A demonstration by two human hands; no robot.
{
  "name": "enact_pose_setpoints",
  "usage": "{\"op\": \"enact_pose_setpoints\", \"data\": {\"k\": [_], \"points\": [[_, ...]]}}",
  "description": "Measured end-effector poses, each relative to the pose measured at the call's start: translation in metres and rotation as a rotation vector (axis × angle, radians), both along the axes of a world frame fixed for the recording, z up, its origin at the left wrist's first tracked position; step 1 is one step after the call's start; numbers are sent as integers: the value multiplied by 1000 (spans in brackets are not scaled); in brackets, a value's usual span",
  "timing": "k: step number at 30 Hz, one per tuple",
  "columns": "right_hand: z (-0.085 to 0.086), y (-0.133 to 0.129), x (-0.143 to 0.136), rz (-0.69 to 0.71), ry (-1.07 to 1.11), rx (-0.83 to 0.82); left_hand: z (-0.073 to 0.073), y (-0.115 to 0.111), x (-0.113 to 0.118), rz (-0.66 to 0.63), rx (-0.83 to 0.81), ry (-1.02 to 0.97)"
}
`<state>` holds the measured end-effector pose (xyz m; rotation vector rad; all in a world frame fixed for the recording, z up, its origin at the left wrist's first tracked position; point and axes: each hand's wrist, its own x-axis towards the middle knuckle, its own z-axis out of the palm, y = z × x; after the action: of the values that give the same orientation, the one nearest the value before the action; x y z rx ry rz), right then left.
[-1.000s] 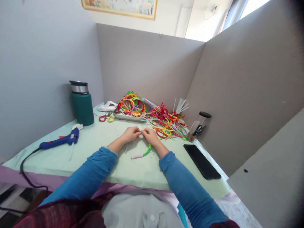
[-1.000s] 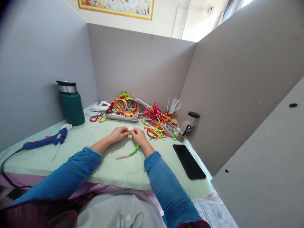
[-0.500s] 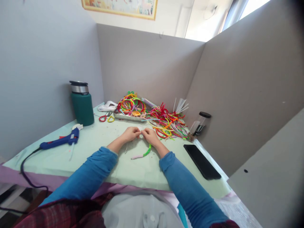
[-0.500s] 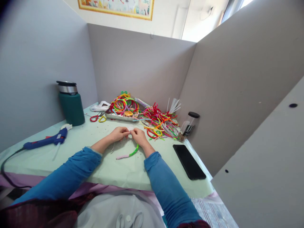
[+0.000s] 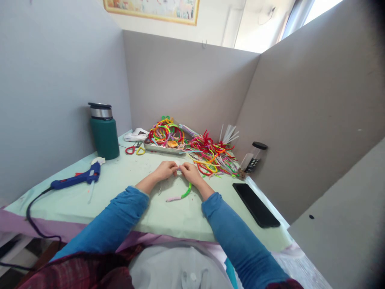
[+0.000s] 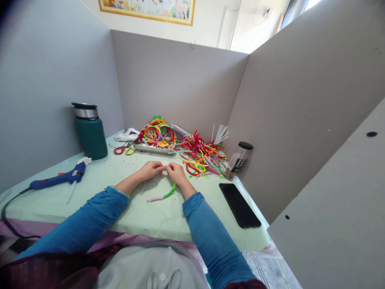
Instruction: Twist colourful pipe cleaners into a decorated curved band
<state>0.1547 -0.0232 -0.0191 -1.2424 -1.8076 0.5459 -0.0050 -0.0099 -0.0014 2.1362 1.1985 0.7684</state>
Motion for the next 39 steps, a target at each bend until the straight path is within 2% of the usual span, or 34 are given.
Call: {"op": "enact_pose_setpoints", "data": {"k": [10,21,39], "points": [[-1,1,1,34,-2,9,-2,4,0,-3,-104,-52],[0,0,0,-2,1,15,-11,11,-2,-11,-86,-91],[-1,1,0,-7,12,3,-13,13,-1,-13,-82,-61]]}}
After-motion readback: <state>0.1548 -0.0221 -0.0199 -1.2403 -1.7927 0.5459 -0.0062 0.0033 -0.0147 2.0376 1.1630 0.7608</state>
